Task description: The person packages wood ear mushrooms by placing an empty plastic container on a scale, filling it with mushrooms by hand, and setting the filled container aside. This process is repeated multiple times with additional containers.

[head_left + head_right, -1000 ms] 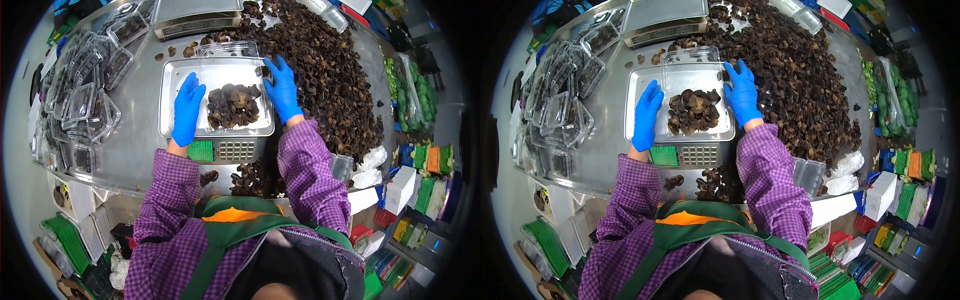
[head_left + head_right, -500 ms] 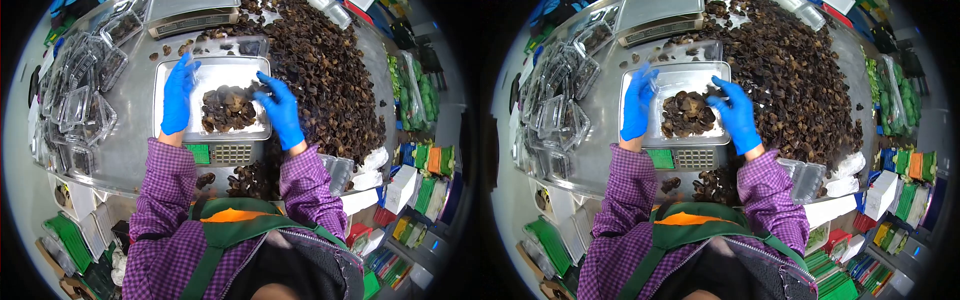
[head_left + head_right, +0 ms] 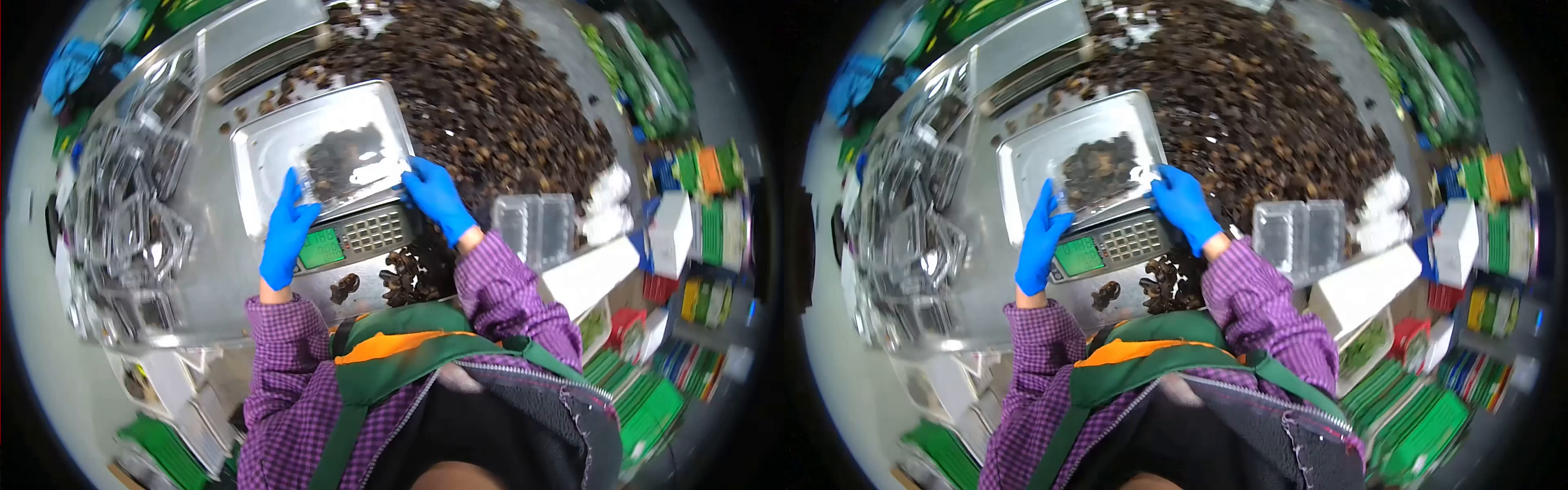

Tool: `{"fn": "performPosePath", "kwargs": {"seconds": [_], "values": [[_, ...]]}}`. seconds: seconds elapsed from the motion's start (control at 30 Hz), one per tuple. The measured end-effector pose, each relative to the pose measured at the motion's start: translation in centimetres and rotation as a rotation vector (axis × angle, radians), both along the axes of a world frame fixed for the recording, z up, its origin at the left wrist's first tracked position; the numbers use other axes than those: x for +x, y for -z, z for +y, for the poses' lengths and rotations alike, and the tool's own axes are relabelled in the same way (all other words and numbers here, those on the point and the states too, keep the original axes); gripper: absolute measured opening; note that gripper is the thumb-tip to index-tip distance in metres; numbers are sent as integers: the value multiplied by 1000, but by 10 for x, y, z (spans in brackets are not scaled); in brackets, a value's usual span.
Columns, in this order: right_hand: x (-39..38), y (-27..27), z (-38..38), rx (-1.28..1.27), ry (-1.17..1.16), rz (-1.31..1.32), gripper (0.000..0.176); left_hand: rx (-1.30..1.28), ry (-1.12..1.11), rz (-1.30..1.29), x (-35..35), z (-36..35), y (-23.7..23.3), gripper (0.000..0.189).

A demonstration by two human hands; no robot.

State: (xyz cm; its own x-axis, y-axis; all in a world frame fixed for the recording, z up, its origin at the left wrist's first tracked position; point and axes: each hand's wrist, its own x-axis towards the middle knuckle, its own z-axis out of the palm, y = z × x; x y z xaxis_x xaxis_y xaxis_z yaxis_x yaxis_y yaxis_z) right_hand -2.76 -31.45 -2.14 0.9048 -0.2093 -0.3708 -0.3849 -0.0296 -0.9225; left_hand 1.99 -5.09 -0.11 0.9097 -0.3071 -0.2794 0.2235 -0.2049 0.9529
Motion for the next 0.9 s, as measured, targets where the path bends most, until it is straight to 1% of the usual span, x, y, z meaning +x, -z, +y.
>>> {"fn": "performPosePath", "kwargs": {"seconds": [0.03,0.07,0.1,0.17,0.2,0.23,0.3,0.37,0.4,0.47,0.5,0.53,0.57,0.6,0.63,0.7,0.77,0.8,0.87,0.9], "values": [[2,10,2,53,62,-19,35,-3,-3,-22,-2,-2,0,75],[2,7,3,71,99,-37,32,-99,-12,-37,-2,-3,3,75],[3,4,5,89,131,-58,29,-107,-37,28,-1,-6,-1,73],[7,8,8,14,178,-63,22,-176,-36,55,1,-8,-1,71],[7,8,9,-65,192,-60,20,-176,0,54,2,-9,1,71],[8,8,11,-142,197,-59,19,-122,-13,35,3,-9,4,70],[5,6,11,-93,222,-49,22,-64,-16,3,5,-8,9,69],[-8,4,14,-3,219,-129,25,-56,-27,-50,4,-5,12,63],[-21,2,12,-230,218,-211,26,-53,-21,-52,2,-4,14,63],[-56,-10,2,-497,283,-299,26,-81,-79,-91,-4,2,17,56],[-73,-8,-7,-543,361,-395,29,-77,-89,-87,-7,5,14,56],[-92,-9,-19,-562,416,-402,34,-90,-84,-104,-10,8,8,54],[-113,-21,-29,-653,436,-397,40,-100,-84,-121,-12,13,3,52],[-131,-3,-48,-895,439,-431,47,-115,-80,-153,-12,17,1,49],[-151,-2,-57,-935,451,-333,52,-104,-111,-153,-9,20,-1,49],[-188,29,-71,-1146,387,-41,43,-138,-85,-194,-4,22,-4,48],[-213,55,-83,-912,215,171,32,-117,-92,-177,2,20,-8,46],[-214,56,-77,-909,190,158,32,-113,-98,-199,4,18,-9,46],[-216,54,-70,-1037,348,149,25,-106,-111,-213,8,15,-12,46],[-215,51,-69,-1034,330,144,25,-104,-94,-224,10,14,-13,47]]}}
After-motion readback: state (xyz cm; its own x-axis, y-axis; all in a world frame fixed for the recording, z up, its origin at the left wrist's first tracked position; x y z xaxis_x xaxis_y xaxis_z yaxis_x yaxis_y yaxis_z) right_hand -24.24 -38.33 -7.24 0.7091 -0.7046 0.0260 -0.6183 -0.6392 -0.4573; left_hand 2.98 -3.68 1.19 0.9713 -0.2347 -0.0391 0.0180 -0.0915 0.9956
